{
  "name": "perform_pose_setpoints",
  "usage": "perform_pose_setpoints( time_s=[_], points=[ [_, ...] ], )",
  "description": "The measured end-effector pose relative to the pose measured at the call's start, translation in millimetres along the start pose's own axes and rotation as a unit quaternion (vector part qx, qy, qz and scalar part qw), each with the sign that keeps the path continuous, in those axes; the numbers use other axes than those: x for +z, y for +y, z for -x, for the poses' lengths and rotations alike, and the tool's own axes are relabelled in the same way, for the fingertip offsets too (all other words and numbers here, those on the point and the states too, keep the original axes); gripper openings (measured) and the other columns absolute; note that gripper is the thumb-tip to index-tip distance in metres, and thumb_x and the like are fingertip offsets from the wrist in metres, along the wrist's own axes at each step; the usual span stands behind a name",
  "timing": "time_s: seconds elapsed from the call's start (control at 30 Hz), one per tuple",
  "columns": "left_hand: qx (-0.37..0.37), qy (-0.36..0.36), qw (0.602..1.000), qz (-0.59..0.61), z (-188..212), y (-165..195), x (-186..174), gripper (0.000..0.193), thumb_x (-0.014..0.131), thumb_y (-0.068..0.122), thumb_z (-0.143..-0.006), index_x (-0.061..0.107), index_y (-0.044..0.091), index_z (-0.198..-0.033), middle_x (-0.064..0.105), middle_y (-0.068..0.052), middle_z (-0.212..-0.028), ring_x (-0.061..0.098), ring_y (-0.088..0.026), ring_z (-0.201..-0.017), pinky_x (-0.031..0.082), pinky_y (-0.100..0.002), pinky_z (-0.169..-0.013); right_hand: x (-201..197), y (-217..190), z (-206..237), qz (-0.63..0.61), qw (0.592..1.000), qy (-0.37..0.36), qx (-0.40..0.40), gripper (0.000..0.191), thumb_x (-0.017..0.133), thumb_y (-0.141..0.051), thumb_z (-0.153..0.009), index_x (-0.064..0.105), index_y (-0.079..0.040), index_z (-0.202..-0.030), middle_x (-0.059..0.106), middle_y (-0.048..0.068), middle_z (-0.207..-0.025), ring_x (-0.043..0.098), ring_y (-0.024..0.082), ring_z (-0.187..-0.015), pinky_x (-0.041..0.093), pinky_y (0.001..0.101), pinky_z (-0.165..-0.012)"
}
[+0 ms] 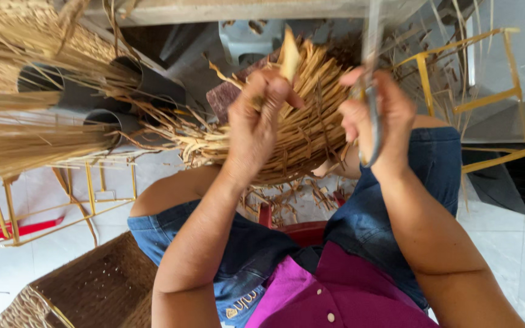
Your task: The person sits on a stool and trims dried palm leaf strips with scissors, cutting off uneven ends and pulling loose pieces from a bundle of leaves resting on their lap. They gather and reposition the leaves between cuts and set trimmed pieces aside.
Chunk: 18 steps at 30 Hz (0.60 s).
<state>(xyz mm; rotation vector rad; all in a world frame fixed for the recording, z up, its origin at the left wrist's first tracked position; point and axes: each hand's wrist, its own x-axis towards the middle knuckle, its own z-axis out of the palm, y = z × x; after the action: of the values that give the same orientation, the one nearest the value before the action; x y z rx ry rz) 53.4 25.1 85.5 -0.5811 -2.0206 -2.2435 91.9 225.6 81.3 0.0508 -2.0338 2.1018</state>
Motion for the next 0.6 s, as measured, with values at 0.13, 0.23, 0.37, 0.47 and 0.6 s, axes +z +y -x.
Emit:
perform_pose_setpoints(
  time_s=[0.13,0.23,0.37,0.47,0.6],
  points=[
    [-0.011,0.105,0.989,-0.102,-10.6,-7.3,-22.2,0.017,0.058,0.022,-0.116,0.065,0.007,-0.118,0.059,0.000,-0.072,0.052,-0.006,-0.064,0.046,-0.024,-0.060,-18.7,-1.0,-2.2,-0.051,0.999,0.000,-0.018,0.035,0.064,-0.032,-0.116,0.061,0.000,-0.129,0.057,0.006,-0.073,0.054,0.013,-0.056,0.041,0.0245,-0.051],
    [-0.017,0.127,0.964,-0.232,-19.6,-27.2,-30.5,0.021,0.070,0.026,-0.106,0.067,0.006,-0.111,0.066,-0.003,-0.074,0.056,-0.008,-0.067,0.049,-0.027,-0.062,-24.6,0.7,-2.0,-0.067,0.998,0.011,-0.011,0.040,0.066,-0.038,-0.116,0.059,-0.001,-0.130,0.057,0.008,-0.075,0.053,0.015,-0.057,0.041,0.0260,-0.051],
    [-0.156,0.063,0.922,-0.349,-36.7,-86.5,-29.4,0.024,0.070,0.031,-0.099,0.072,0.006,-0.097,0.069,-0.011,-0.069,0.064,-0.018,-0.059,0.051,-0.034,-0.059,-25.6,2.0,-3.7,-0.079,0.997,0.014,0.006,0.041,0.069,-0.038,-0.115,0.059,-0.001,-0.129,0.057,0.009,-0.075,0.053,0.016,-0.055,0.041,0.0265,-0.050],
    [-0.171,0.024,0.886,-0.431,-33.2,-143.1,-29.6,0.027,0.071,0.032,-0.095,0.071,0.005,-0.092,0.073,-0.018,-0.080,0.068,-0.035,-0.074,0.053,-0.047,-0.067,-25.9,2.1,-5.2,-0.087,0.996,0.005,0.023,0.042,0.070,-0.037,-0.114,0.060,0.000,-0.129,0.058,0.009,-0.076,0.054,0.016,-0.056,0.042,0.0266,-0.050],
    [-0.200,0.013,0.834,-0.513,-16.0,-202.8,-38.8,0.034,0.072,0.037,-0.094,0.069,0.003,-0.094,0.071,-0.025,-0.091,0.067,-0.047,-0.087,0.053,-0.056,-0.074,-24.5,5.3,-8.1,-0.099,0.995,-0.014,0.030,0.040,0.070,-0.033,-0.113,0.060,0.001,-0.129,0.058,0.009,-0.075,0.054,0.016,-0.055,0.043,0.0275,-0.050]
  ],
)
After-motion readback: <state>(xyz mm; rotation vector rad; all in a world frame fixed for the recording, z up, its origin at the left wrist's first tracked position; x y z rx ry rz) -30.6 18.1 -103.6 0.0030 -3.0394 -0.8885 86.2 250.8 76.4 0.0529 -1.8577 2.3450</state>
